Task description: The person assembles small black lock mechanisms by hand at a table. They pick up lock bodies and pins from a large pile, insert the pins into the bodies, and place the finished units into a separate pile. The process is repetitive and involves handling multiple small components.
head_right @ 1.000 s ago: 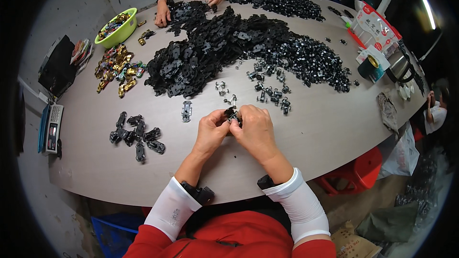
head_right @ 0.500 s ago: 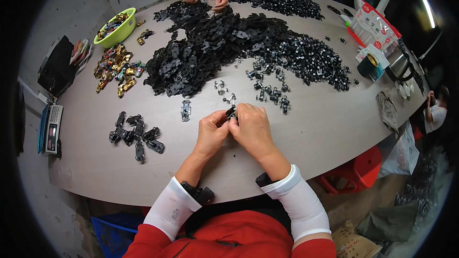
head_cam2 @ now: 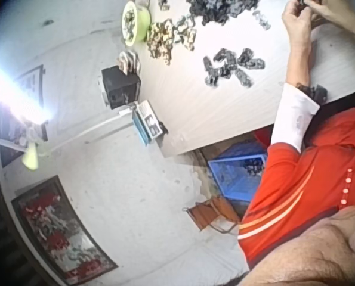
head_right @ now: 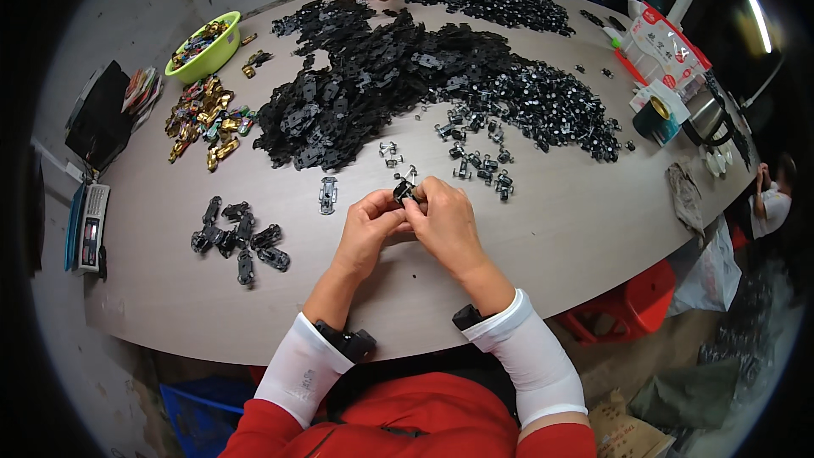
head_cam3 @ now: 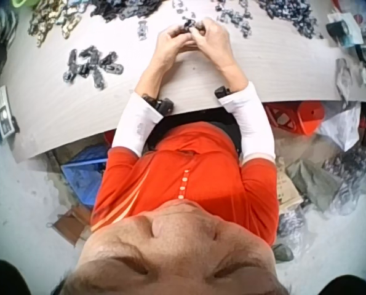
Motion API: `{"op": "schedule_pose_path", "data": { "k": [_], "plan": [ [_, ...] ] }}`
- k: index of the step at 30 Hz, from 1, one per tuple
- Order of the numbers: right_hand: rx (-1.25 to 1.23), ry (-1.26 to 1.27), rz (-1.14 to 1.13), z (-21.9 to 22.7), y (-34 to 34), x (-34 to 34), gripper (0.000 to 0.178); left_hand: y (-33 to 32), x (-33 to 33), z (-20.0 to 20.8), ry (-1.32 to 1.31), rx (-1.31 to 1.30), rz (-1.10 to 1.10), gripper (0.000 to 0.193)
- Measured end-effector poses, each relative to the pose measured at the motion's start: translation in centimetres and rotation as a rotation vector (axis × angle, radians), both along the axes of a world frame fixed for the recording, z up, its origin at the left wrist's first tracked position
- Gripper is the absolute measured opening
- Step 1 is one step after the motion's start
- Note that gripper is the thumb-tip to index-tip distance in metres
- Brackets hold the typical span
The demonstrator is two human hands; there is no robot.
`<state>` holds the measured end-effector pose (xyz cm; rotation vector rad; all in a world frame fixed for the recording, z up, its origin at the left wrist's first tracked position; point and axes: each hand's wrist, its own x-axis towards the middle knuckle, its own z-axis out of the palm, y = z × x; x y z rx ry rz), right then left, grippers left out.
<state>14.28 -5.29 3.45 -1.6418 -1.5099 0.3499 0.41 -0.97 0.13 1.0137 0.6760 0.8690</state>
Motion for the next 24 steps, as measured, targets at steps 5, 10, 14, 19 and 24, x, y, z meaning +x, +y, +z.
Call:
{"op": "schedule_pose_path", "data": {
  "k": [5,10,14,19,24],
  "plan": [
    [-0.04,0.084,0.111,-0.1,0.0,1.3,0.014,0.7,-0.2,-0.5,-0.031,-0.189,0.011,0.012],
    [-0.077,-0.145,0.077,-1.0,1.5,4.0,0.017,1.3,-1.0,-0.6,0.03,-0.17,0.095,0.015],
    [-0.054,-0.21,0.148,-1.8,2.9,3.0,0.015,1.5,-1.2,-0.7,-0.01,-0.199,0.12,0.016],
    [-0.032,-0.322,0.143,-2.5,4.0,2.7,0.011,1.5,-1.0,0.1,-0.088,-0.266,0.168,0.015],
    [0.05,-0.108,0.147,-0.7,2.0,2.1,0.008,1.5,-1.2,-0.4,-0.067,-0.241,0.223,0.015]
  ]
}}
